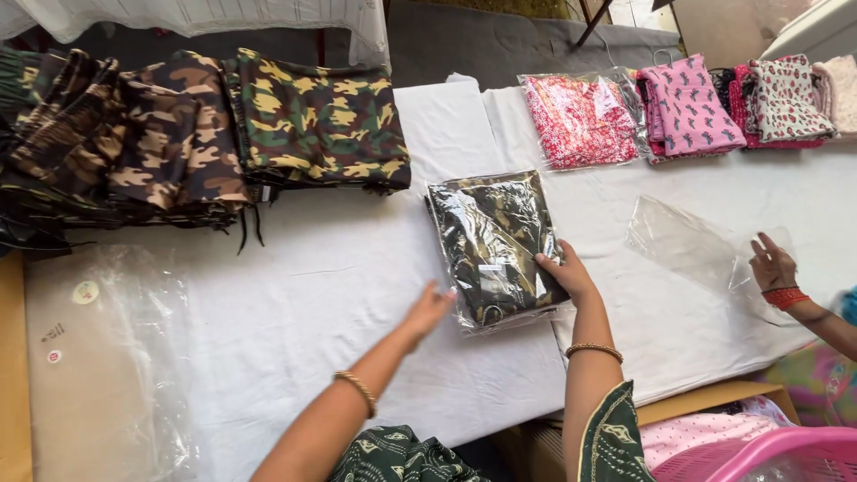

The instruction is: The person folds camouflage-patterned shorts on a white surface, places them into clear plastic bags, and seals the bags. They repeat this process for multiple pairs of shorts, stacking the packaged items on the table.

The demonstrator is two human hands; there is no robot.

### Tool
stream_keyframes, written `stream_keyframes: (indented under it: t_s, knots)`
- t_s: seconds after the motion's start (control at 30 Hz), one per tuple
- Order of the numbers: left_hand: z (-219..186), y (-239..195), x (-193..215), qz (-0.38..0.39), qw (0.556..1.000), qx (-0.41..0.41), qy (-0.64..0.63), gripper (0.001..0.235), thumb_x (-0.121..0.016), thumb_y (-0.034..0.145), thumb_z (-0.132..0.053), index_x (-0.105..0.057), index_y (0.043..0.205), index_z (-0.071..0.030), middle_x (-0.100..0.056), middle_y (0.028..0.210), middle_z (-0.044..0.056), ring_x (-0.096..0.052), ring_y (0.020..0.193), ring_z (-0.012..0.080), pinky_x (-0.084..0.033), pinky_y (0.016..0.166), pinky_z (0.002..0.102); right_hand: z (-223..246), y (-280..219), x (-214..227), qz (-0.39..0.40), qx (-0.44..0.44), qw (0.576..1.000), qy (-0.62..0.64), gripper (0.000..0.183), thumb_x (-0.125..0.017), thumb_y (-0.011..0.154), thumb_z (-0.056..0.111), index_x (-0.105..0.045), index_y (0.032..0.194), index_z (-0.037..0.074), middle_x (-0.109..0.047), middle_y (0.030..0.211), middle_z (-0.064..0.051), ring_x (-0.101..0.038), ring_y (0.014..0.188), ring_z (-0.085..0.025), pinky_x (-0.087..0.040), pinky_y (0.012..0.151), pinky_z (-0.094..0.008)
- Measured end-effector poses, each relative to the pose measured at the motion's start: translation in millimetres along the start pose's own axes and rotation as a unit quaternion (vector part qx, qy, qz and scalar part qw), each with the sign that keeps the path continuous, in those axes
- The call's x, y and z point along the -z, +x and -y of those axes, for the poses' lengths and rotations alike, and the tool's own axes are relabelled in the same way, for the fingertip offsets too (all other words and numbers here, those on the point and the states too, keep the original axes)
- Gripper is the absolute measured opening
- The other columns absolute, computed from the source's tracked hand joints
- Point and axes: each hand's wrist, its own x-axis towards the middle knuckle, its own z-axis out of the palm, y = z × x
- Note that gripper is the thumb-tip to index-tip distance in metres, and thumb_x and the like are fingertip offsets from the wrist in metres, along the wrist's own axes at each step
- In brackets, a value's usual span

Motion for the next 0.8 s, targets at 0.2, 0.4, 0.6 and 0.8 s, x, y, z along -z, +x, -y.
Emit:
stream_keyframes:
  t_s: [0.2,0.4,0.6,0.8]
  knots:
    - [-25,-13,-55,-0.043,0.995,0.089,-0.005,0.088,-0.070,0.095,-0.046,-0.020,0.159,-0.012,-0.042,0.154,0.017,-0.043,0.140,0.0303,-0.047,0.110,0.046,-19,-13,-5,0.047,-0.110,0.992,0.030,0.099,-0.081,0.079,0.036,-0.026,0.157,0.007,-0.056,0.133,-0.026,-0.065,0.112,-0.030,-0.059,0.089,-0.041]
    - [6,41,-7,-0.060,0.992,0.042,-0.102,0.067,-0.076,0.088,-0.013,-0.040,0.144,-0.005,-0.065,0.135,0.015,-0.063,0.118,0.0225,-0.050,0.102,0.037,-77,0,-8,0.126,-0.109,0.979,0.121,0.081,-0.076,0.087,0.054,-0.050,0.138,-0.003,-0.069,0.124,-0.017,-0.066,0.107,-0.021,-0.051,0.095,-0.038]
    - [-29,60,20,-0.022,0.984,0.086,-0.154,0.044,-0.073,0.087,-0.006,-0.058,0.128,-0.001,-0.075,0.115,0.014,-0.070,0.108,0.0251,-0.054,0.099,0.040,-9,-22,-33,0.148,-0.141,0.920,0.334,0.084,-0.073,0.082,0.056,-0.054,0.143,0.001,-0.070,0.124,-0.015,-0.069,0.108,-0.026,-0.057,0.094,-0.039]
    - [-107,118,43,0.014,0.998,0.057,0.010,0.049,-0.076,0.084,-0.005,-0.063,0.132,-0.003,-0.076,0.115,0.015,-0.071,0.105,0.0226,-0.050,0.093,0.038,25,-2,-45,0.163,-0.037,0.918,0.358,0.074,-0.081,0.077,0.014,-0.048,0.143,0.002,-0.067,0.126,-0.015,-0.067,0.112,-0.026,-0.058,0.096,-0.038]
